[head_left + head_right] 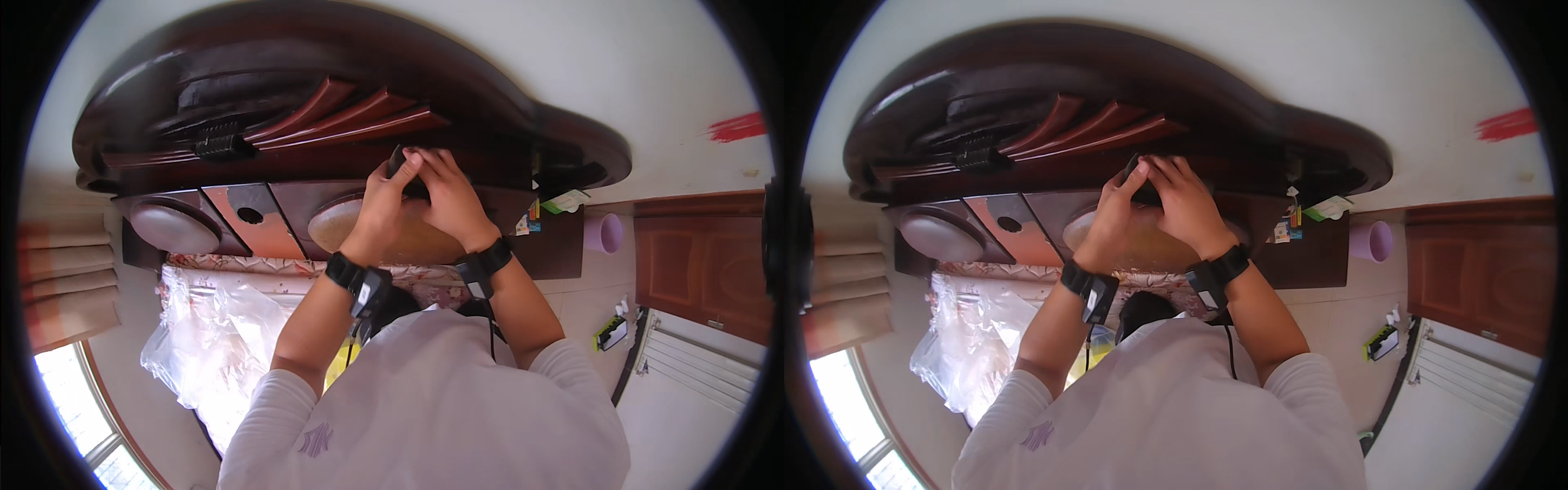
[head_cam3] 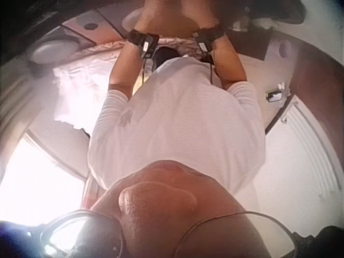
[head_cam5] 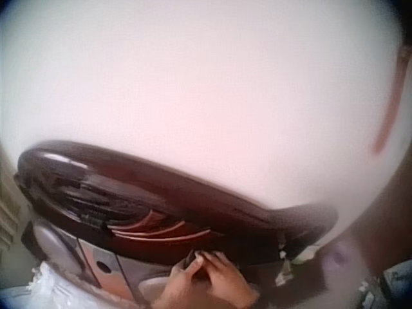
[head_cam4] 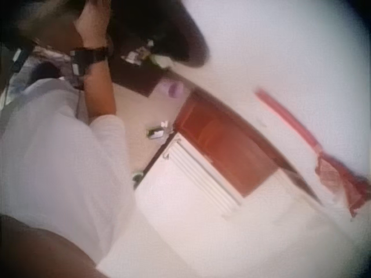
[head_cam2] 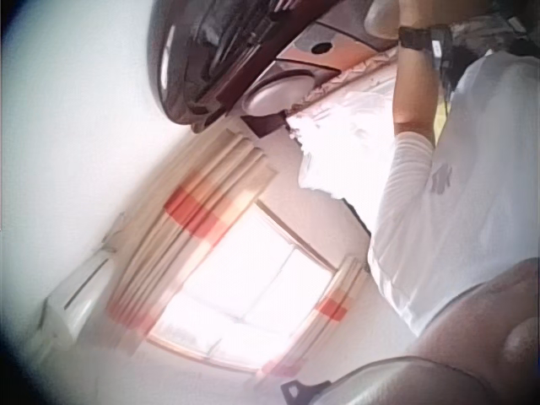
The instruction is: The person wipes the surface of a dark wooden headboard with a gray cloth. They move the cloth across the top and side edges, reaching into crevices and around the curved contours of the furniture.
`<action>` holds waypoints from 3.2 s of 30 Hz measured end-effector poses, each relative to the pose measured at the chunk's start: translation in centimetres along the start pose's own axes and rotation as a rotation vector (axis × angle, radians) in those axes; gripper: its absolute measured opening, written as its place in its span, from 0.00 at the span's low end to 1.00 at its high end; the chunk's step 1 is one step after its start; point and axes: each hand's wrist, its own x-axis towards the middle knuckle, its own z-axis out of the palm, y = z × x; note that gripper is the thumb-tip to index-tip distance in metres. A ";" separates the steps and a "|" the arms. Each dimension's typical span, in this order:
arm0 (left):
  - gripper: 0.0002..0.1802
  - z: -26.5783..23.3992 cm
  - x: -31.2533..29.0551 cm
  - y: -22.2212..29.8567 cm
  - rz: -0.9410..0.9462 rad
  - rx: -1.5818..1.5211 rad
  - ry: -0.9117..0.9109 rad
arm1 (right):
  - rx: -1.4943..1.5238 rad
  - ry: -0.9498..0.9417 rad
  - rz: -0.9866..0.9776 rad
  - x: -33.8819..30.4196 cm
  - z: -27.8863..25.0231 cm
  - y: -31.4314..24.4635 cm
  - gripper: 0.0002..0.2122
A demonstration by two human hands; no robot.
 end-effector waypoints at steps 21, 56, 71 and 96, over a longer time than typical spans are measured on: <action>0.10 3.1 9.5 -8.9 -0.081 -0.804 0.102 | 1.206 0.769 0.945 1.7 -1.1 5.2 0.08; 0.17 -24.4 14.6 -4.4 -0.102 -0.544 0.256 | 0.597 0.312 1.090 10.5 20.3 1.2 0.20; 0.23 -30.4 11.2 0.6 0.421 0.197 0.627 | 1.467 0.408 1.148 14.9 31.5 -3.8 0.05; 0.07 -22.4 9.2 -0.2 0.567 1.325 0.455 | 1.567 0.425 1.174 11.9 26.0 3.3 0.04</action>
